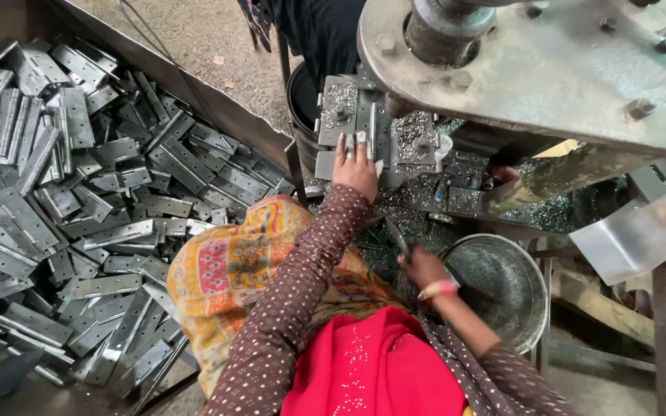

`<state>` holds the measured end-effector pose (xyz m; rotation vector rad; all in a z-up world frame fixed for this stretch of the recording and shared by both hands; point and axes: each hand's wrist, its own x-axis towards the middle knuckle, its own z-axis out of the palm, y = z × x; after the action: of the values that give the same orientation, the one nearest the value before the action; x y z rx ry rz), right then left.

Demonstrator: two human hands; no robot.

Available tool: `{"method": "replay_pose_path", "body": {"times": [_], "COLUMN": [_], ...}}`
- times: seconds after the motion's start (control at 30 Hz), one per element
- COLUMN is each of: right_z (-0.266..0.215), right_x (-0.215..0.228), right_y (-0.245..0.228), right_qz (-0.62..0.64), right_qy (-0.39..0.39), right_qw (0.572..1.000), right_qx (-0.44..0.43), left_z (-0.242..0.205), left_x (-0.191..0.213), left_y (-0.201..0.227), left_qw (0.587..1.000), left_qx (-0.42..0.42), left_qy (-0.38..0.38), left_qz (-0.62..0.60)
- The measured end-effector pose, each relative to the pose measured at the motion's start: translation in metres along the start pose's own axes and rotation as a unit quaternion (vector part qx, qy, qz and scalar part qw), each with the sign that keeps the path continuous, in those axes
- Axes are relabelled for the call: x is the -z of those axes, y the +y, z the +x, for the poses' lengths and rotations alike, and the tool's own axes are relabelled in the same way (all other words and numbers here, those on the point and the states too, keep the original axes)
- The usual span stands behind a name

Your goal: The person operates a manual press machine to process metal brackets. They pick up a bracket from a large bin, place it into the machine's die, and use a metal rod to activate the press. The processed bracket is then removed and placed into a pile.

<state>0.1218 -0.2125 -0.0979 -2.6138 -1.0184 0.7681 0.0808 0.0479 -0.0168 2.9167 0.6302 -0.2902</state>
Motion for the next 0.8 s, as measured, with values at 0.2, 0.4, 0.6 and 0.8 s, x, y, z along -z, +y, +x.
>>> {"method": "replay_pose_path", "body": {"times": [0.2, 0.4, 0.6, 0.8], "right_z": [-0.005, 0.019, 0.013, 0.036], "right_x": [-0.019, 0.025, -0.047, -0.039], "right_y": [0.009, -0.006, 0.019, 0.05], "right_qz": [-0.009, -0.129, -0.115, -0.053], "right_qy": [0.006, -0.064, 0.028, -0.029], "right_qw": [1.0, 0.989, 0.992, 0.997], "right_qx": [0.024, -0.016, -0.033, 0.048], "left_z": [-0.016, -0.027, -0.022, -0.017], "left_x": [-0.004, 0.006, 0.01, 0.017], "left_y": [-0.001, -0.004, -0.005, -0.007], "left_qw": [0.997, 0.999, 0.998, 1.0], "left_qx": [-0.024, -0.032, -0.014, -0.02], "left_qy": [0.059, 0.011, 0.056, -0.012], "left_qz": [0.05, 0.023, -0.029, -0.013]}}
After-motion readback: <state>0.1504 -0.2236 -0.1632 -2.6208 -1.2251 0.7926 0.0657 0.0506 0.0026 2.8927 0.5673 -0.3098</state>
